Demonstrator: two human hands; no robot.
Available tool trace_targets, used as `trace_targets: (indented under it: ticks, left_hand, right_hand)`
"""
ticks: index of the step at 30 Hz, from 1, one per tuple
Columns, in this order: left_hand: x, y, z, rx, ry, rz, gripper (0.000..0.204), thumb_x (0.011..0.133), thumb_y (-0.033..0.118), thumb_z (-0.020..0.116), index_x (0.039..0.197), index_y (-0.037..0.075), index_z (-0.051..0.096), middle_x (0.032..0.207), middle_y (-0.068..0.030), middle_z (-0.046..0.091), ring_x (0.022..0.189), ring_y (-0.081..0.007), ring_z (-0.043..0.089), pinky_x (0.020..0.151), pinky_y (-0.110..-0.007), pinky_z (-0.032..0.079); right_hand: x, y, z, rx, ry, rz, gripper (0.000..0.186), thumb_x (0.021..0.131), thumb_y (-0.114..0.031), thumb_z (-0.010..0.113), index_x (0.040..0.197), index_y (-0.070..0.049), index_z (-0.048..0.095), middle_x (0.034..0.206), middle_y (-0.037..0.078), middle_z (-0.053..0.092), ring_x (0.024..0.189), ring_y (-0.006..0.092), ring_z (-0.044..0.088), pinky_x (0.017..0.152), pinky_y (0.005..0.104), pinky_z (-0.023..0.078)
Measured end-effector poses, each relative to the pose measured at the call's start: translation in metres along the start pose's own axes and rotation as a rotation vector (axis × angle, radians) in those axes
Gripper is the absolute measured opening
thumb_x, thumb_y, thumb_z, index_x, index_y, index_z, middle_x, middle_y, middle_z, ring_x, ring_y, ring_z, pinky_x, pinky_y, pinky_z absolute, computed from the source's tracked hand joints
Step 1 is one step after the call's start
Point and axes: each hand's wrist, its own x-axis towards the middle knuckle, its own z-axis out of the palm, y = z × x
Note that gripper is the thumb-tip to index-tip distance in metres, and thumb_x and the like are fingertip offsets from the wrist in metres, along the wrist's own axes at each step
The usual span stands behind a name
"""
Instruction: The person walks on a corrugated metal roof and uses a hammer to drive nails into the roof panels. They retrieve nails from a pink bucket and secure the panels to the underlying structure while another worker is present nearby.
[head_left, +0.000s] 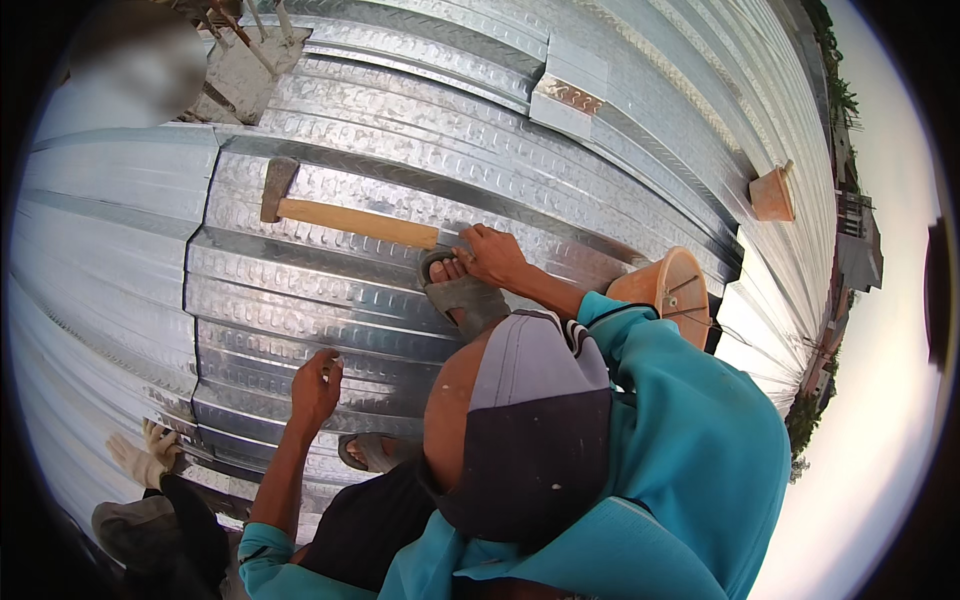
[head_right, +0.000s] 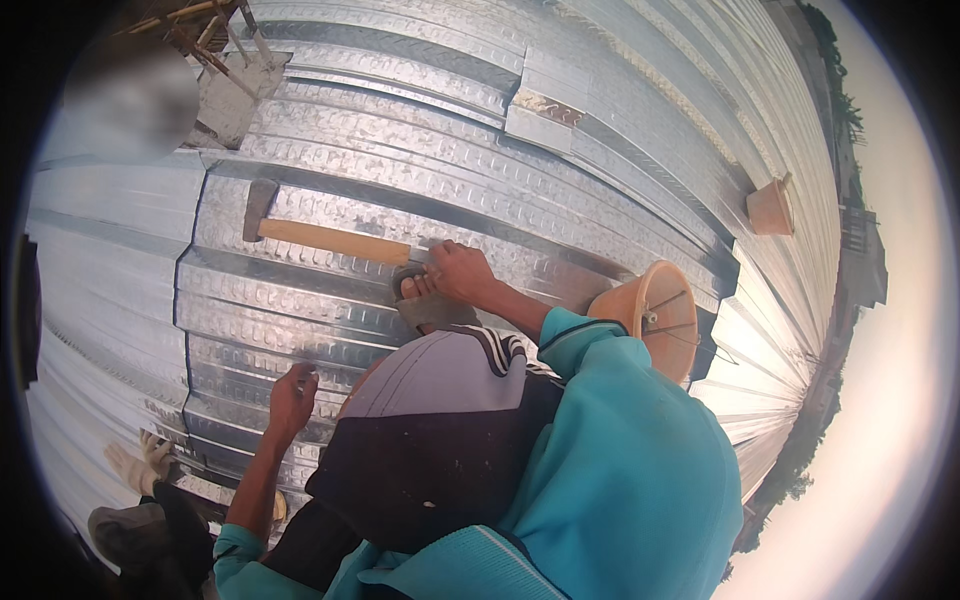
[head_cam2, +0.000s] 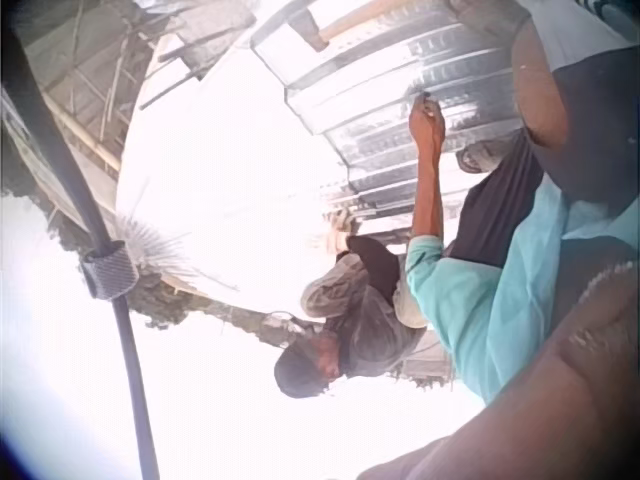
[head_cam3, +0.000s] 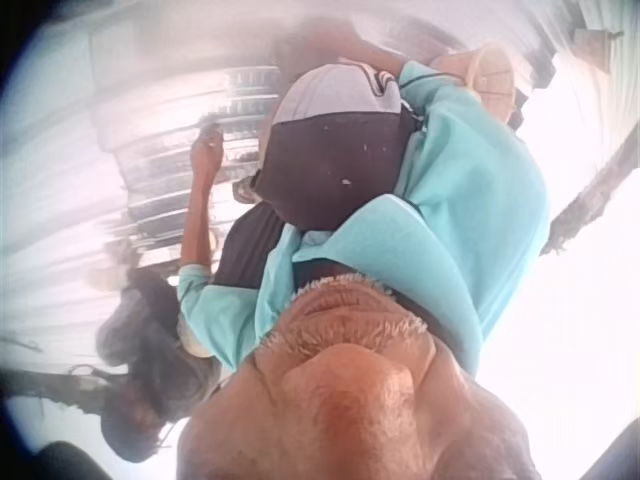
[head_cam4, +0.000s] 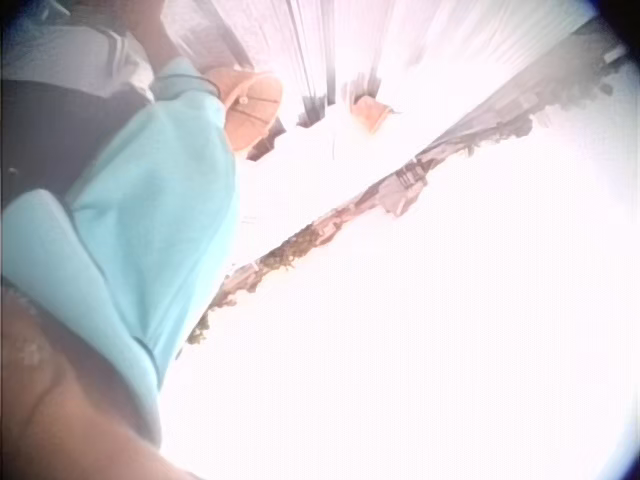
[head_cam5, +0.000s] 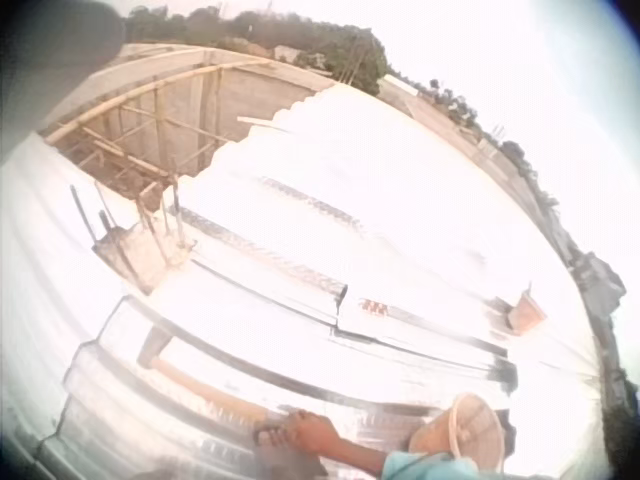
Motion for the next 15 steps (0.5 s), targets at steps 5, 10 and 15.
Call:
trace_targets:
  ticks: [5, 10, 15]
  left_hand:
    - [0.002, -0.028, 0.023, -0.039, -0.044, -0.012, 0.028, 0.097, 0.023, 0.063, 0.111, 0.000, 0.067, 0.095, -0.0213, 0.073, 0.088, -0.0324, 0.073, 0.078, -0.042, 0.055]
    - [-0.012, -0.039, 0.044, -0.150, -0.144, -0.065, 0.034, 0.093, 0.026, 0.067, 0.111, -0.003, 0.067, 0.095, -0.0214, 0.074, 0.090, -0.0296, 0.073, 0.079, -0.042, 0.055]
    - [0.000, 0.020, 0.015, -0.138, -0.105, -0.120, 0.037, 0.091, 0.028, 0.068, 0.110, -0.003, 0.067, 0.096, -0.0220, 0.074, 0.091, -0.0299, 0.073, 0.081, -0.042, 0.056]
  right_hand:
    - [-0.047, 0.031, -0.001, 0.049, 0.027, 0.074, 0.032, 0.095, -0.032, 0.064, 0.107, -0.003, 0.066, 0.102, 0.019, 0.069, 0.085, 0.0384, 0.069, 0.076, 0.0472, 0.056]
    - [-0.129, 0.040, -0.088, 0.032, 0.146, 0.154, 0.029, 0.096, -0.031, 0.065, 0.106, -0.004, 0.066, 0.097, 0.018, 0.069, 0.085, 0.0367, 0.070, 0.074, 0.0475, 0.055]
    - [-0.196, 0.091, -0.198, -0.183, 0.479, 0.211, 0.022, 0.092, -0.024, 0.073, 0.099, -0.004, 0.065, 0.083, 0.012, 0.066, 0.069, 0.0282, 0.066, 0.062, 0.0419, 0.052]
